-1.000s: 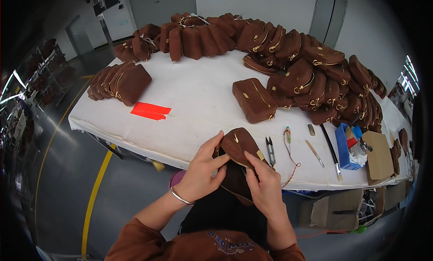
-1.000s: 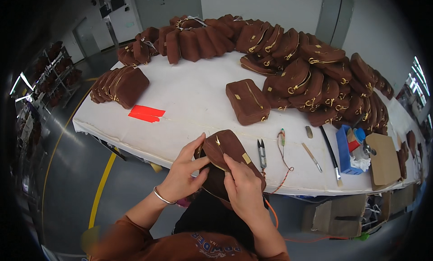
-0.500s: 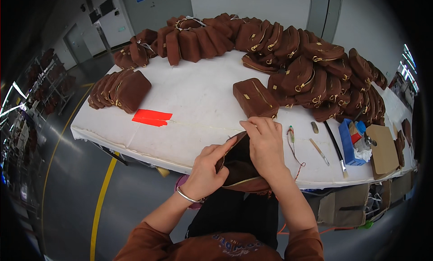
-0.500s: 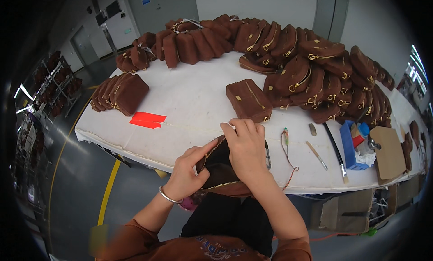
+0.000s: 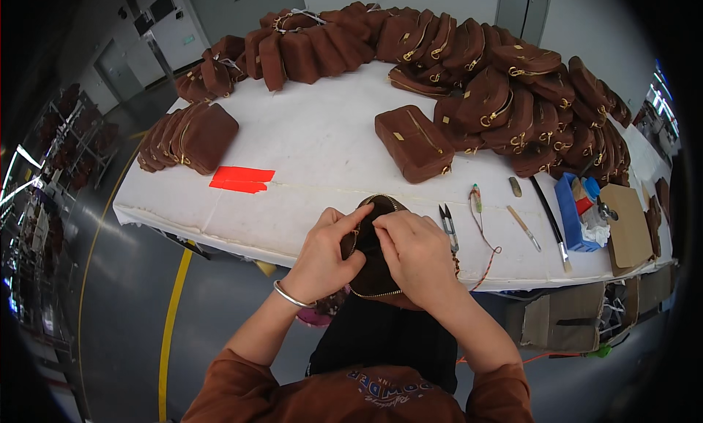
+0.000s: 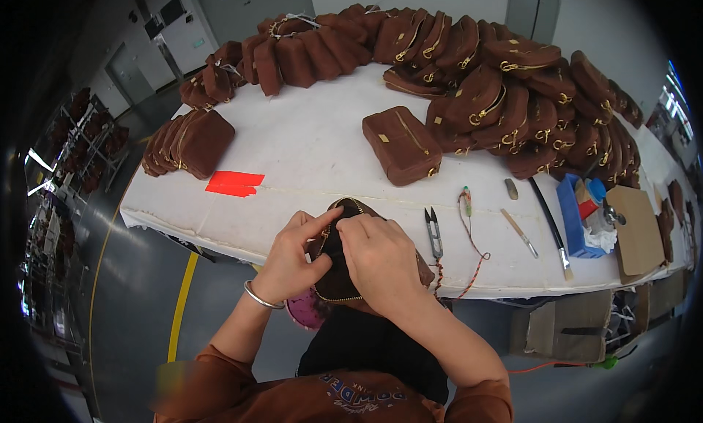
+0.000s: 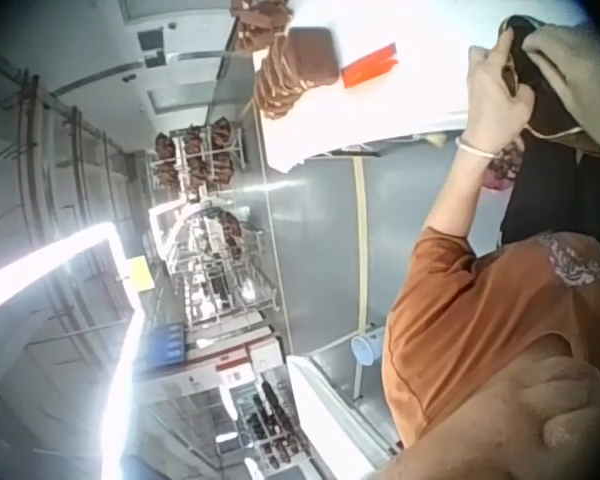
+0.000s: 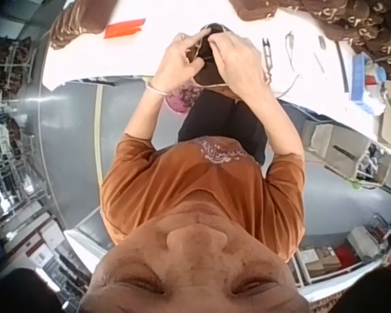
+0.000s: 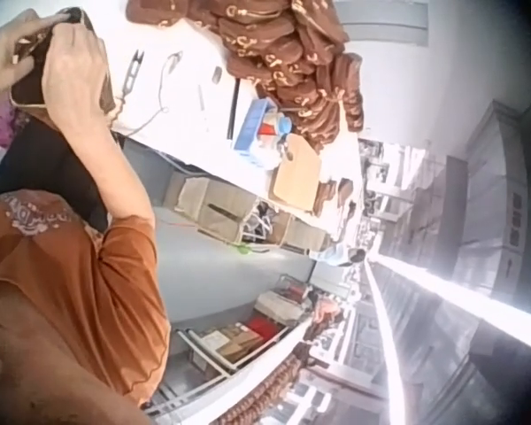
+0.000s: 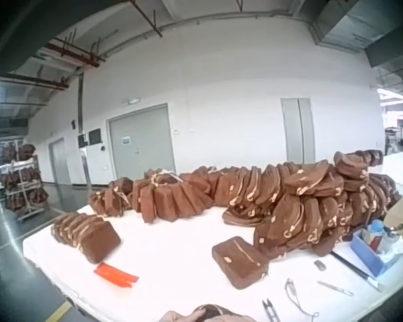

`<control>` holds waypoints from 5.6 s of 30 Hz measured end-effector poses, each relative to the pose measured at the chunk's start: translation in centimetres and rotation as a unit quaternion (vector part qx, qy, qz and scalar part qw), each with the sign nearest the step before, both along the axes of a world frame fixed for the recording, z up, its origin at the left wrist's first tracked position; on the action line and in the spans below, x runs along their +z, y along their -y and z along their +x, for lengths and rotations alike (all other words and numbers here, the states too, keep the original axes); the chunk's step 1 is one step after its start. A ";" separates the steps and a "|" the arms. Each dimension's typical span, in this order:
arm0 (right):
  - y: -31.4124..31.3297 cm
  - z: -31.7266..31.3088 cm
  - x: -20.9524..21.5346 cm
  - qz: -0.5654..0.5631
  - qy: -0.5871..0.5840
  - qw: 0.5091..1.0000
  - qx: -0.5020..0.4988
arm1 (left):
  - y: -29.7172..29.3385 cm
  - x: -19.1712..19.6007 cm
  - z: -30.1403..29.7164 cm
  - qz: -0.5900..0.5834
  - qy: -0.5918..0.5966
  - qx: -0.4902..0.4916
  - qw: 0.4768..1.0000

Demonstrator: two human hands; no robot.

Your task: Inspecting leather bags and trimming loose threads with thread snips at a workshop station.

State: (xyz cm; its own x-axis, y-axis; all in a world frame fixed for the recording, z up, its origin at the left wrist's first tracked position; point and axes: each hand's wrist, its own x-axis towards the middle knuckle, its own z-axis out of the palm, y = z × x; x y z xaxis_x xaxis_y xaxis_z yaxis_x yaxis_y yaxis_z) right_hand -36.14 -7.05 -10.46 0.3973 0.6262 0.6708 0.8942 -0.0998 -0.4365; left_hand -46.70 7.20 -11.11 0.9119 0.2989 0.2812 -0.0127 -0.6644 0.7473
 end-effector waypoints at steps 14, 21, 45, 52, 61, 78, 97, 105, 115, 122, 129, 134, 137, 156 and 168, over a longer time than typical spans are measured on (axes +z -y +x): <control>-0.7 0.0 -1.3 -0.105 0.064 0.992 0.026 | -1.0 -1.7 0.5 -0.178 -0.032 -0.025 0.983; -1.0 -1.0 -1.2 -0.131 0.105 0.986 0.000 | -0.7 -1.1 0.4 -0.134 -0.054 -0.014 0.989; 4.4 2.7 0.7 0.180 -0.351 0.918 0.031 | -6.5 -4.6 0.0 -0.402 0.041 0.051 0.913; 3.5 1.6 -2.6 0.181 -0.485 0.855 0.041 | -6.5 -5.1 -1.3 -0.530 -0.001 0.084 0.844; -0.6 3.6 -4.6 0.203 -0.567 0.795 0.080 | -4.0 -6.3 -3.9 -0.285 0.052 -0.046 0.956; 10.0 5.5 -5.6 0.128 -0.408 0.889 -0.162 | -2.1 -10.7 -0.9 -0.043 0.172 0.068 0.982; 21.8 10.6 -6.1 -0.172 0.005 0.902 -0.395 | 0.0 -5.6 -0.1 -0.150 0.154 0.066 0.974; 21.0 9.6 -8.4 -0.510 0.165 0.782 -0.319 | -0.3 -4.4 0.3 -0.192 0.164 0.067 0.965; 11.0 4.3 0.4 -0.105 -0.097 0.982 -0.127 | -0.8 -2.2 -1.1 -0.262 0.166 0.045 0.950; 3.6 -0.2 0.0 0.040 -0.180 0.983 -0.007 | -0.5 -2.4 -2.0 -0.260 0.153 0.023 0.953; 1.0 -1.3 -1.3 0.090 -0.289 0.952 0.049 | -0.4 -2.3 -2.3 -0.303 0.132 0.002 0.944; 0.3 -1.6 -3.7 0.127 -0.350 0.927 0.035 | -0.9 -1.7 -1.7 -0.357 0.156 -0.011 0.921; -0.8 -2.2 -4.0 0.112 -0.332 0.935 0.065 | -1.3 -0.2 -1.4 -0.330 0.196 -0.039 0.923; -4.5 -2.5 -2.4 0.131 -0.175 0.975 -0.046 | -0.7 3.7 -0.7 -0.508 0.201 -0.056 0.836; -4.4 -2.8 -1.9 0.117 -0.014 0.993 -0.026 | -1.3 1.3 -0.7 0.005 0.215 0.191 0.958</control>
State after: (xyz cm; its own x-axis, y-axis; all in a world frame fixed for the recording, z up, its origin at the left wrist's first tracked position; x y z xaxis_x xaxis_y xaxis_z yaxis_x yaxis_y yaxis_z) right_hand -38.91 -2.63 -12.36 0.4454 0.4334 0.7834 0.8776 -0.0378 -0.4780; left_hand -47.40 8.54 -9.83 0.5368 0.5825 0.6104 -0.0720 -0.6892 0.7210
